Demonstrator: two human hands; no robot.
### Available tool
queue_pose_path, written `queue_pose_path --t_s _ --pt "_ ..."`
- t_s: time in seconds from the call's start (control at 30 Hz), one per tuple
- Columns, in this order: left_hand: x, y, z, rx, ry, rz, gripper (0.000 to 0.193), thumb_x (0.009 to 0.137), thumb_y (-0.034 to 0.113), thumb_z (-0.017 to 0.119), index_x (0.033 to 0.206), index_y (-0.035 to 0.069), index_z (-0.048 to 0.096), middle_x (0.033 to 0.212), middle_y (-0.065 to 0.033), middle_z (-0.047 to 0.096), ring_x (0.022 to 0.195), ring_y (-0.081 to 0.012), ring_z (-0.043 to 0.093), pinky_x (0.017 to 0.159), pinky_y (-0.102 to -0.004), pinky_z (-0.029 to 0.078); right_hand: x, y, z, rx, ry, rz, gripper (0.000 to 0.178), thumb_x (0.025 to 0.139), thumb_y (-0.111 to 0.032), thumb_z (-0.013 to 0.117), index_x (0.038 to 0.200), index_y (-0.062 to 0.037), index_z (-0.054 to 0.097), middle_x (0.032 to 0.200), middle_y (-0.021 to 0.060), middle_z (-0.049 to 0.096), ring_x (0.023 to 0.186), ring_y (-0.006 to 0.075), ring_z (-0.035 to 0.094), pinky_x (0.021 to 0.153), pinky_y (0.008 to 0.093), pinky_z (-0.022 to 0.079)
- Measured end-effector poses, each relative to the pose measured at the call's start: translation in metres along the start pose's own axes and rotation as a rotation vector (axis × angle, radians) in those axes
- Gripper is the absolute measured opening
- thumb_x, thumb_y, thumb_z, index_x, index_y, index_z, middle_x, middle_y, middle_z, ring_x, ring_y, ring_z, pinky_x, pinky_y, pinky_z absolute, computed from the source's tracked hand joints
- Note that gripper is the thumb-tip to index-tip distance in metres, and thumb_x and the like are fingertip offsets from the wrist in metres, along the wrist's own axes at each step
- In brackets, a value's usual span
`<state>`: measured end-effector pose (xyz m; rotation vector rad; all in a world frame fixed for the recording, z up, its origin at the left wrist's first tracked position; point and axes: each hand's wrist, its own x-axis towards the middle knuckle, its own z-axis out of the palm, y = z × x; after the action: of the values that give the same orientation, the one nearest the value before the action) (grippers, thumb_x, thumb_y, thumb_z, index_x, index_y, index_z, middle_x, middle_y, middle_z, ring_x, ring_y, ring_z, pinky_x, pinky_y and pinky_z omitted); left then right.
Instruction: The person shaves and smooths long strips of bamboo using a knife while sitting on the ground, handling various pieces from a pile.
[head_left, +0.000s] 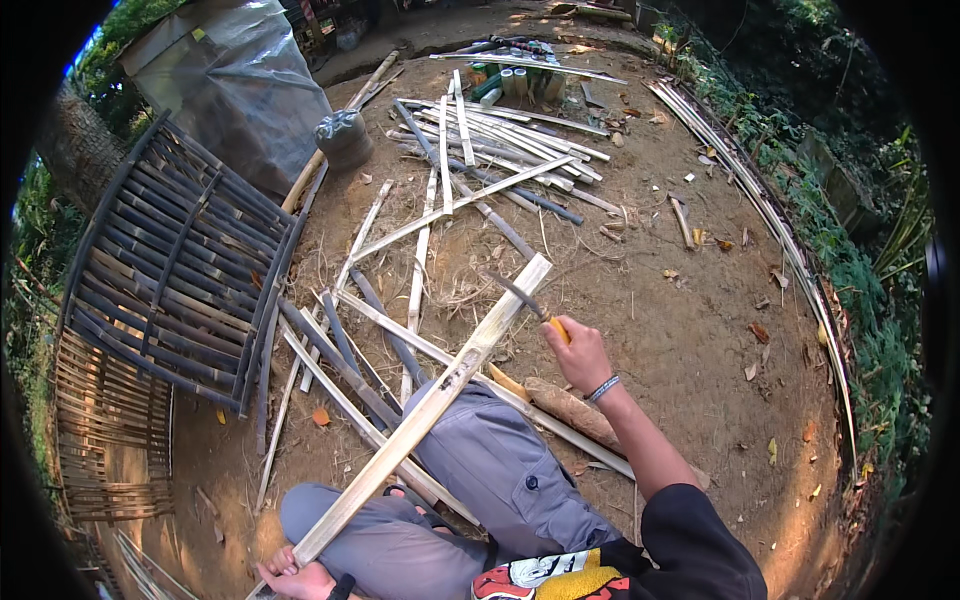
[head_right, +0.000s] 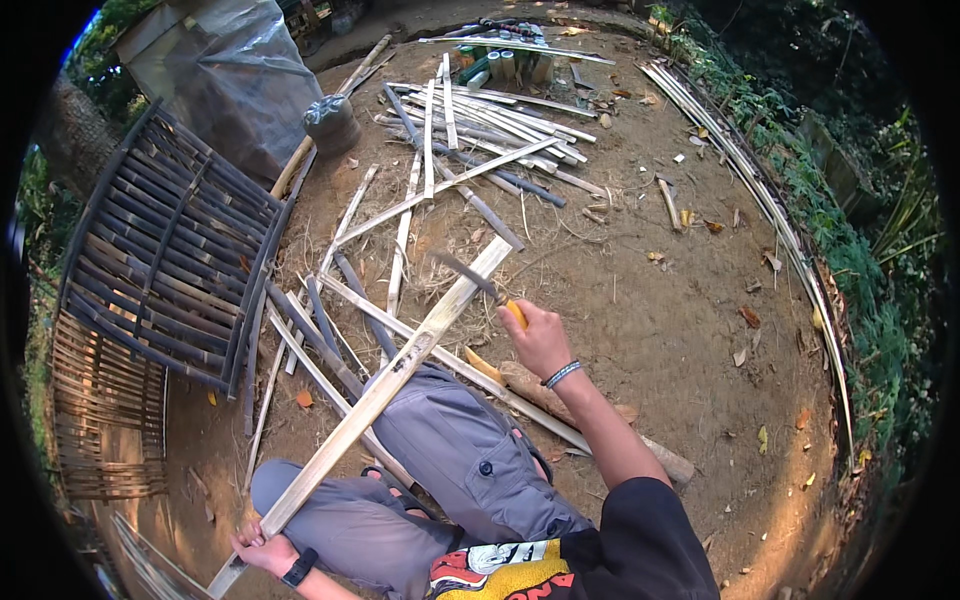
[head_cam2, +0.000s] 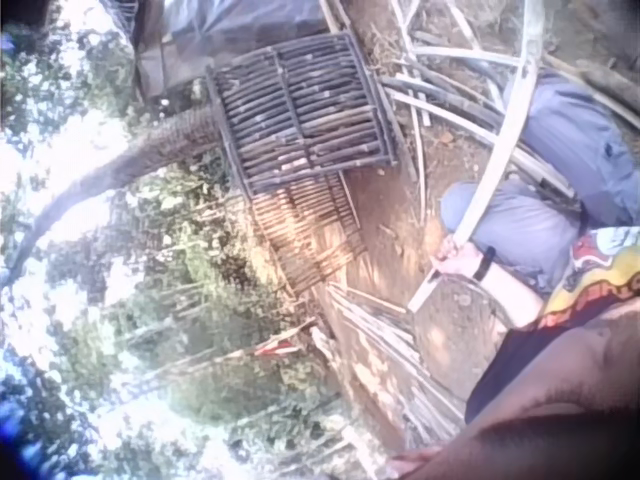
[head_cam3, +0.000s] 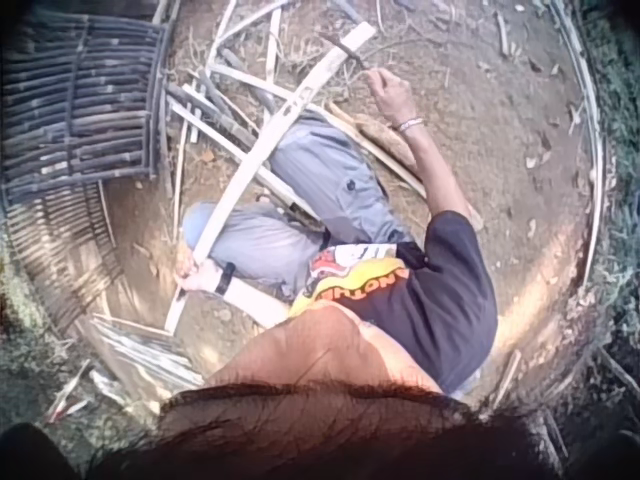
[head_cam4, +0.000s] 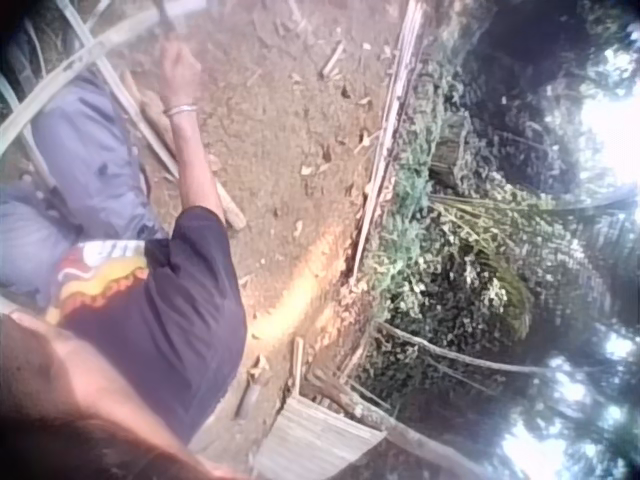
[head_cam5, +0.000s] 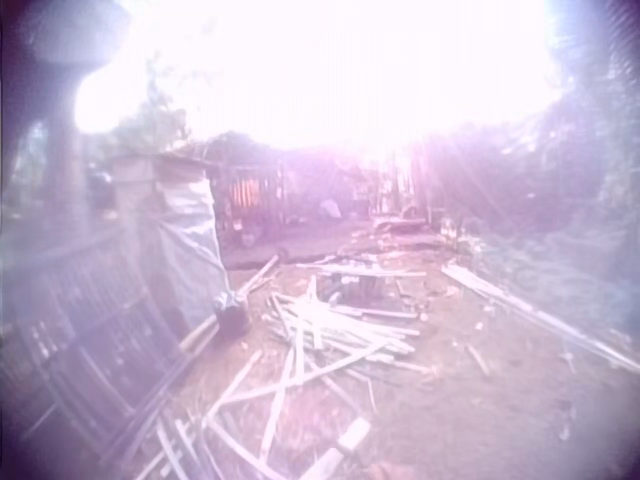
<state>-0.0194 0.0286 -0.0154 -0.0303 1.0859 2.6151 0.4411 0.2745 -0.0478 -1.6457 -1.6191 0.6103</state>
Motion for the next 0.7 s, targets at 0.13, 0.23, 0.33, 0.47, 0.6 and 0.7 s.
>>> queue_pose_path --t_s 0.13,0.23,0.33,0.47,0.6,0.7 --pt "0.000 0.001 -0.001 0.018 0.036 -0.012 0.040 0.098 0.019 0.037 0.062 0.018 0.022 0.052 0.0035 0.017 0.047 -0.0099 0.021 0.052 -0.0241 0.029 0.001 0.011 0.005 0.040 0.017 -0.039 0.039 0.094 -0.039 0.055 0.084 -0.0008 0.060 0.064 0.0198 0.059 0.060 0.0346 0.061 0.055 0.0426 0.046" --pt "-0.005 -0.003 0.008 0.015 0.065 0.002 0.040 0.098 0.018 0.038 0.061 0.018 0.021 0.052 0.0035 0.017 0.047 -0.0099 0.021 0.052 -0.0245 0.028 0.012 0.020 0.004 0.101 0.074 0.043 0.038 0.093 -0.038 0.057 0.084 -0.0006 0.060 0.061 0.0185 0.057 0.056 0.0322 0.059 0.053 0.0408 0.044" --pt "-0.002 -0.002 0.003 0.030 0.054 0.016 0.040 0.098 0.018 0.038 0.061 0.018 0.021 0.052 0.0036 0.017 0.047 -0.0099 0.021 0.052 -0.0244 0.029 -0.005 0.012 0.019 0.121 0.072 -0.117 0.039 0.094 -0.038 0.057 0.083 -0.0005 0.059 0.060 0.0180 0.056 0.055 0.0318 0.058 0.053 0.0408 0.044" --pt "-0.004 0.002 0.006 0.045 0.077 0.013 0.041 0.098 0.017 0.038 0.061 0.018 0.021 0.052 0.0034 0.017 0.047 -0.0103 0.021 0.053 -0.0245 0.029 0.015 0.024 0.012 0.112 0.090 0.017 0.040 0.093 -0.038 0.057 0.083 -0.0004 0.059 0.062 0.0188 0.056 0.055 0.0326 0.059 0.053 0.0405 0.044" --pt "-0.003 -0.002 0.005 0.051 0.053 0.022 0.041 0.098 0.017 0.038 0.061 0.018 0.021 0.052 0.0033 0.017 0.048 -0.0108 0.021 0.053 -0.0252 0.029 -0.001 0.008 0.028 0.083 0.141 -0.161 0.041 0.094 -0.040 0.056 0.083 -0.0007 0.059 0.060 0.0169 0.057 0.055 0.0308 0.059 0.052 0.0406 0.043" --pt "-0.008 -0.003 0.011 0.026 0.085 0.024 0.041 0.098 0.018 0.038 0.061 0.018 0.021 0.052 0.0033 0.017 0.048 -0.0109 0.022 0.054 -0.0254 0.030 0.009 0.017 0.019 0.117 0.087 -0.043 0.040 0.094 -0.040 0.056 0.084 -0.0013 0.060 0.060 0.0161 0.058 0.055 0.0309 0.059 0.052 0.0407 0.044"
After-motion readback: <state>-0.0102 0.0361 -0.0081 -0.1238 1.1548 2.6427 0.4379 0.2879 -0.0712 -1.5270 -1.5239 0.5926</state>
